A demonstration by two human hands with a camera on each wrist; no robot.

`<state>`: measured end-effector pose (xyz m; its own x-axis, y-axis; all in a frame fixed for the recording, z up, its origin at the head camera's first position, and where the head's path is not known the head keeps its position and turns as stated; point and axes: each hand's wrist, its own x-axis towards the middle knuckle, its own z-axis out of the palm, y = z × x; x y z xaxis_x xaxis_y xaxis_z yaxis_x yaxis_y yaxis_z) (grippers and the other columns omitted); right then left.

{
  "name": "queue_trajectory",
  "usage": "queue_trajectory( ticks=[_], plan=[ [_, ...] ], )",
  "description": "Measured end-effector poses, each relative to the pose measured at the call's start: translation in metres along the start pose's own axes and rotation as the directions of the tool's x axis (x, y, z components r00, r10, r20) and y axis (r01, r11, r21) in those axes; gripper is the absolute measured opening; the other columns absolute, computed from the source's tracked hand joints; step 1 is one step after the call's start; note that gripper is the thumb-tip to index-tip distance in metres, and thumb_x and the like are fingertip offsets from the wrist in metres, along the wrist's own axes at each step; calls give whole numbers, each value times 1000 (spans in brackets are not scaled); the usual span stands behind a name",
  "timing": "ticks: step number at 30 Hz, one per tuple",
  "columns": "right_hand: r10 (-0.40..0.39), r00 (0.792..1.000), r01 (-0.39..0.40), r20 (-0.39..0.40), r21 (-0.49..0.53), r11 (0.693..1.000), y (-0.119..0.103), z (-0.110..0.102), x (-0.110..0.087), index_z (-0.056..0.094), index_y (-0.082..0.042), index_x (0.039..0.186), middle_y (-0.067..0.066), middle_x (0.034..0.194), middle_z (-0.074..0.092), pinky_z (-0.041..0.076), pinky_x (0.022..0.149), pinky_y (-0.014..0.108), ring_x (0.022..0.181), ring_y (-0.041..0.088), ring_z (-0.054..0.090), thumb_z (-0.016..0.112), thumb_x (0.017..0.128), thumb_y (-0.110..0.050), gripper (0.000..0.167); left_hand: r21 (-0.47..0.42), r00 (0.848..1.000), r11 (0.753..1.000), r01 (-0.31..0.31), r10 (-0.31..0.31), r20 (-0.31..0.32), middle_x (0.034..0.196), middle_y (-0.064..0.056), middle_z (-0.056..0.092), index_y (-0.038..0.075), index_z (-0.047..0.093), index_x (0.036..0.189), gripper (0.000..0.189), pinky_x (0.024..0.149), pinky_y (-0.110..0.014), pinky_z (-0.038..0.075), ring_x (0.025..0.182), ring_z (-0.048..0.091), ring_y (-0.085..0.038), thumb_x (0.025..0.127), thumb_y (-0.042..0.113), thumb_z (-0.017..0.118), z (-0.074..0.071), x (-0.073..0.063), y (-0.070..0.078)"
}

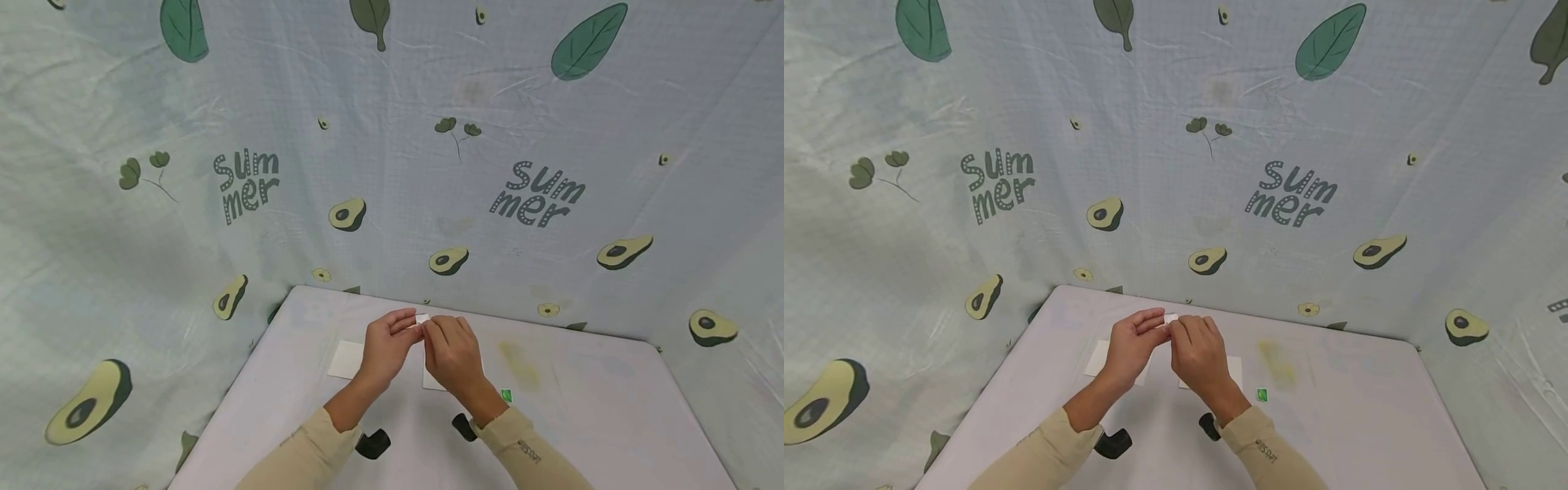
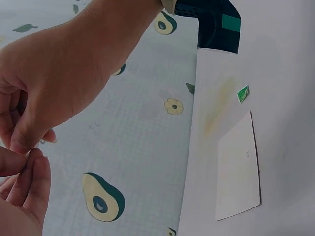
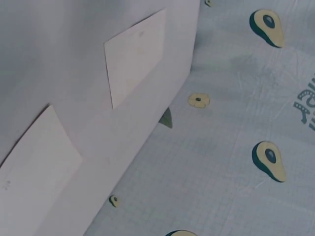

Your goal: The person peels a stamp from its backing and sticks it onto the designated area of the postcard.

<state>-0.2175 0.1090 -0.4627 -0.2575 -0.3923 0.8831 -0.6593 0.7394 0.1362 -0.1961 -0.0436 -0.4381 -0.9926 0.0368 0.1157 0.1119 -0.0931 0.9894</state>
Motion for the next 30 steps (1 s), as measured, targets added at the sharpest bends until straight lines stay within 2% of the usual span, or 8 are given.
queue_trajectory(
  ticks=[10, 13, 16, 21, 26, 30],
  plan=[
    [102, 989, -105, 103, 19, 994, -5, 4, -3, 66, -1, 90, 9, 83, 61, 48, 63, 31, 72, 21, 55, 48, 108, -17, 30, 84, 999, 996, 30, -32, 15, 128, -28, 71, -7, 64, 134, 38, 91, -34, 62, 113, 75, -35, 99, 6, 69, -7, 3, -1],
    [130, 982, -134, 134, 23, 991, -6, 4, -4, 63, -1, 91, 8, 82, 59, 48, 62, 31, 72, 20, 53, 53, 106, -15, 23, 101, 999, 994, 37, -40, 24, 125, -27, 73, -7, 66, 132, 36, 90, -34, 63, 111, 77, -34, 99, 6, 69, -8, 4, -1],
    [148, 977, -154, 150, 29, 988, -7, 4, -4, 62, -1, 91, 8, 82, 57, 47, 61, 30, 72, 20, 51, 62, 99, -11, 12, 104, 998, 994, 44, -47, 35, 121, -26, 75, -7, 66, 131, 35, 88, -33, 63, 108, 78, -33, 99, 6, 70, -10, 4, -1],
    [187, 969, -195, 162, 36, 980, -11, 4, -6, 61, -2, 93, 6, 81, 55, 45, 58, 28, 70, 17, 48, 73, 89, -6, 13, 48, 994, 995, 83, -87, 68, 121, -26, 75, -8, 65, 131, 36, 87, -34, 64, 106, 78, -32, 97, 3, 71, -13, 5, 1],
    [229, 957, -240, 180, 45, 970, -14, 3, -7, 61, -3, 95, 4, 81, 55, 45, 58, 26, 70, 15, 48, 75, 89, -5, 15, -22, 983, 986, 165, -163, 83, 120, -26, 75, -7, 65, 132, 36, 86, -35, 65, 102, 79, -29, 96, -1, 70, -15, 9, 1],
    [256, 948, -272, 190, 59, 961, -17, 2, -8, 61, -3, 95, 4, 82, 55, 45, 58, 24, 71, 14, 48, 74, 89, -5, 14, -47, 978, 979, 196, -192, 80, 119, -27, 75, -8, 65, 130, 35, 85, -35, 65, 100, 80, -27, 96, 0, 71, -15, 10, 0]
  ],
)
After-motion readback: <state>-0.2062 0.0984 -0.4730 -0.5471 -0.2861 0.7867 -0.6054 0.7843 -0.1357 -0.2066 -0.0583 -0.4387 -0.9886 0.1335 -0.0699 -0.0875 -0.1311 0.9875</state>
